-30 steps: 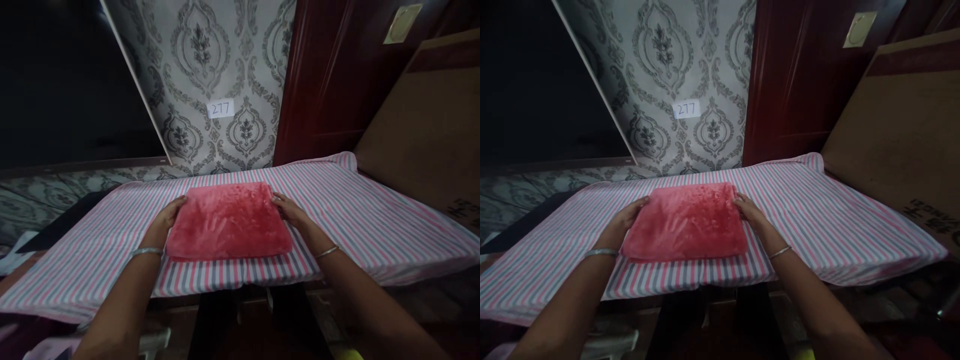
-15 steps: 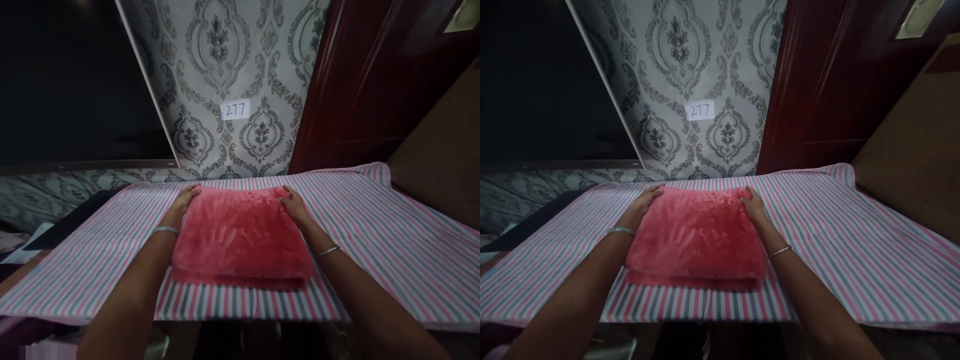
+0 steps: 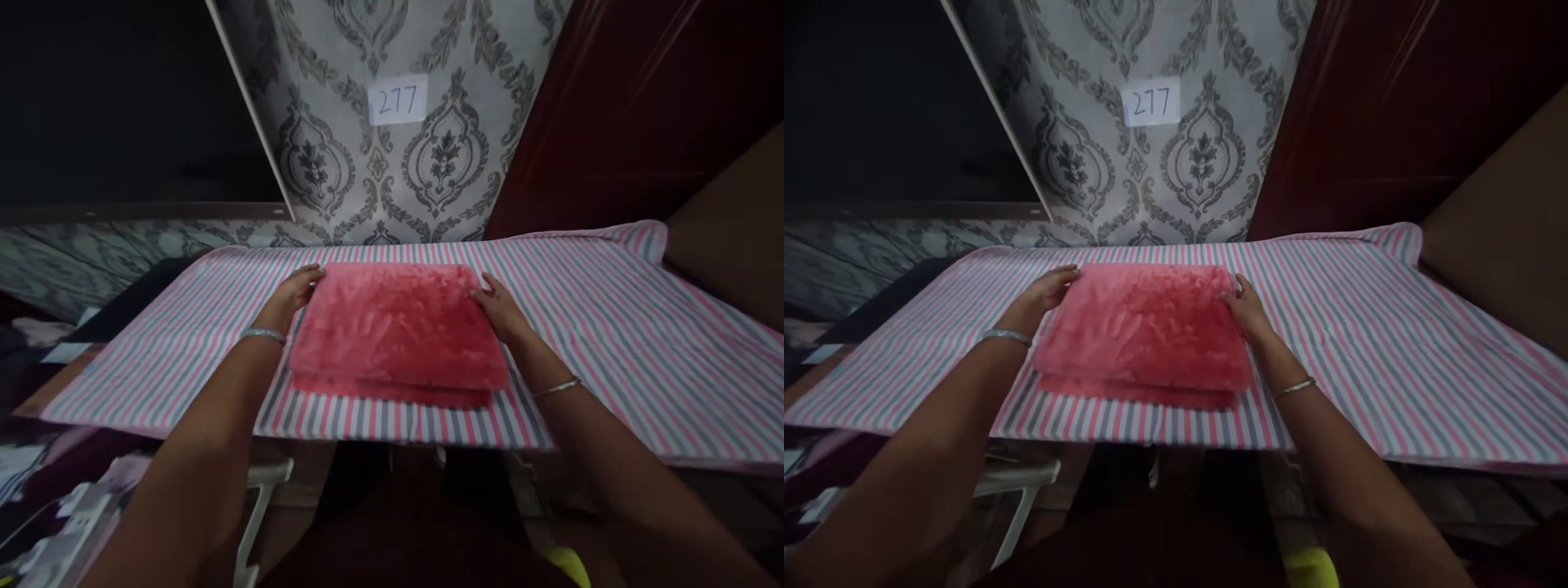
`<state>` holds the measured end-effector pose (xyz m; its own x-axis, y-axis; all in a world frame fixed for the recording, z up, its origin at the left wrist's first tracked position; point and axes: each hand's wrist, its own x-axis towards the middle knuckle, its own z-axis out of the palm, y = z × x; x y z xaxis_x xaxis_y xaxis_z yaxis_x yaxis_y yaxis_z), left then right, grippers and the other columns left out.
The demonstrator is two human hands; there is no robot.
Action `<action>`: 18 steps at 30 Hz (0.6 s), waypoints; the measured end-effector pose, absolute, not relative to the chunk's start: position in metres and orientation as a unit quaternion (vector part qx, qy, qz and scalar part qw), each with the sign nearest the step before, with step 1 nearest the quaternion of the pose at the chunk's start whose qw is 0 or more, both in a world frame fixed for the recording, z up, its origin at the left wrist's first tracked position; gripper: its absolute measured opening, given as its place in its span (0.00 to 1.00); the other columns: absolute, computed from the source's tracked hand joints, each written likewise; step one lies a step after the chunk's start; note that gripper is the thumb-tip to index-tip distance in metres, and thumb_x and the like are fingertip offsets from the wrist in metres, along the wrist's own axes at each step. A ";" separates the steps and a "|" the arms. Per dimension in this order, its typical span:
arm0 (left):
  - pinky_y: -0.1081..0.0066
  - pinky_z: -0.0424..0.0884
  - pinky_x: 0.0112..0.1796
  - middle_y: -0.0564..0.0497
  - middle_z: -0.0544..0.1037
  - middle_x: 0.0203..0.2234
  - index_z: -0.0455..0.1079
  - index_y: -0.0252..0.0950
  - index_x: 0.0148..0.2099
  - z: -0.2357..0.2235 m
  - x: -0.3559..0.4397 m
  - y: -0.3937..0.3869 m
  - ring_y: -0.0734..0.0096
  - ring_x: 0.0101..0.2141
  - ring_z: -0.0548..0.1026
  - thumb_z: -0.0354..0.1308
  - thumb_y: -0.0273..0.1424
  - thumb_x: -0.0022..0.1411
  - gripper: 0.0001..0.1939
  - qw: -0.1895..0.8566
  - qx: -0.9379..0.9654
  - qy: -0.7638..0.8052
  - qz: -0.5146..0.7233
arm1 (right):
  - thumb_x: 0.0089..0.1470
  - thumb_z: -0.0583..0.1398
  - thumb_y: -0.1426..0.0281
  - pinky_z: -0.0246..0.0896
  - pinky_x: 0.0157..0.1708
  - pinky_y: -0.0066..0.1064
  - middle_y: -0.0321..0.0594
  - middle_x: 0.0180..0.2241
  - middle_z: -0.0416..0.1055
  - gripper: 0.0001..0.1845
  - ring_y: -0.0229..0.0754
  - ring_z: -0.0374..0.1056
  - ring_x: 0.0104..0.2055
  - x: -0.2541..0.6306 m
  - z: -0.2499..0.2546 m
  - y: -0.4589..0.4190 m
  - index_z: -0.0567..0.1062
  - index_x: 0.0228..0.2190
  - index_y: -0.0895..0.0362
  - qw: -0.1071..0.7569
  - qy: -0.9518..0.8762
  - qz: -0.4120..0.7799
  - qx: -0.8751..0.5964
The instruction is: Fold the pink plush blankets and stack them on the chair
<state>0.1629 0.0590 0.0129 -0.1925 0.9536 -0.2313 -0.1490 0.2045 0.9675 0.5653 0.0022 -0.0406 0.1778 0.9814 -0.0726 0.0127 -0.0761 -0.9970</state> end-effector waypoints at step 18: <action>0.57 0.71 0.53 0.41 0.81 0.44 0.73 0.31 0.55 -0.035 0.156 -0.094 0.53 0.48 0.76 0.62 0.52 0.51 0.36 0.328 0.547 0.623 0.453 | 0.54 0.63 0.54 0.68 0.55 0.46 0.48 0.56 0.72 0.42 0.51 0.70 0.55 0.566 -0.090 -0.125 0.62 0.66 0.55 0.519 -0.527 0.373 -0.561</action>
